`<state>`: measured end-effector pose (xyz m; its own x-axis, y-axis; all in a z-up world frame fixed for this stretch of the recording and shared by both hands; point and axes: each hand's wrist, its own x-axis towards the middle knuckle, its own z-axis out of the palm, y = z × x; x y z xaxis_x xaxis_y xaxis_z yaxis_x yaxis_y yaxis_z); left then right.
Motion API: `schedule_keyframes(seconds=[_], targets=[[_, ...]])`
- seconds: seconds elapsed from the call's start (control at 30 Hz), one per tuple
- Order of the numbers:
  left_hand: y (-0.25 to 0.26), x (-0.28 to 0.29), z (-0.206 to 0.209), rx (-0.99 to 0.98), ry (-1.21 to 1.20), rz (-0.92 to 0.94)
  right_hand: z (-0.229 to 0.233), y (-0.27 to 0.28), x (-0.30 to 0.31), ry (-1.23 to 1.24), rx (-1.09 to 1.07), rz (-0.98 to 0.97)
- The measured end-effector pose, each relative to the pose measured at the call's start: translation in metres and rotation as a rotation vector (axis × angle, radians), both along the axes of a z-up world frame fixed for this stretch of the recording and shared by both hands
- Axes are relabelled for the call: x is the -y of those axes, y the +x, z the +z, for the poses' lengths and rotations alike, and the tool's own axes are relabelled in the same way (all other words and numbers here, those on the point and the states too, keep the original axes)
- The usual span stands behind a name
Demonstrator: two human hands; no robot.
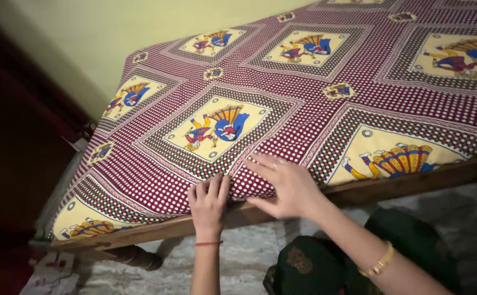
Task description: The person smooths and tucks a patterned bedsheet over a mattress on a wooden bed frame. They repeatedly pull the fabric taut and fold the edges under the mattress along the sides and corners to secure the sheet.
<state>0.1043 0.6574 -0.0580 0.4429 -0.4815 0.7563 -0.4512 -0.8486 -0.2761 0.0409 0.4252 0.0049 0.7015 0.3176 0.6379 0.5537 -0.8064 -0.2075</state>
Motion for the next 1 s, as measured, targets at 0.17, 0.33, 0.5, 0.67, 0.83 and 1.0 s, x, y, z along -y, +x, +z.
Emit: schedule_keyframes(seconds=[0.17, 0.33, 0.5, 0.67, 0.83, 1.0], targets=[[0.003, -0.005, 0.004, -0.006, 0.046, -0.050, 0.001, 0.064, 0.011, -0.220, -0.043, -0.252], [-0.010, -0.006, 0.033, -0.212, -0.023, -0.132, -0.028, 0.105, 0.167, -0.126, -0.344, -0.651], [-0.011, -0.023, 0.081, -0.709, -0.043, -0.536, -0.053, 0.086, 0.331, -0.106, -0.441, -1.134], [0.031, 0.059, 0.076, -0.562, -0.341, -0.476, -0.057, 0.128, 0.243, -0.003, -0.361, -1.102], [0.114, 0.228, 0.041, -0.634, -0.275, -0.434, -0.053, 0.182, 0.184, -0.348, -0.327, -0.377], [0.227, 0.299, 0.009, -0.751, -0.008, -0.295, -0.031, 0.195, 0.301, -0.248, -0.532, -0.599]])
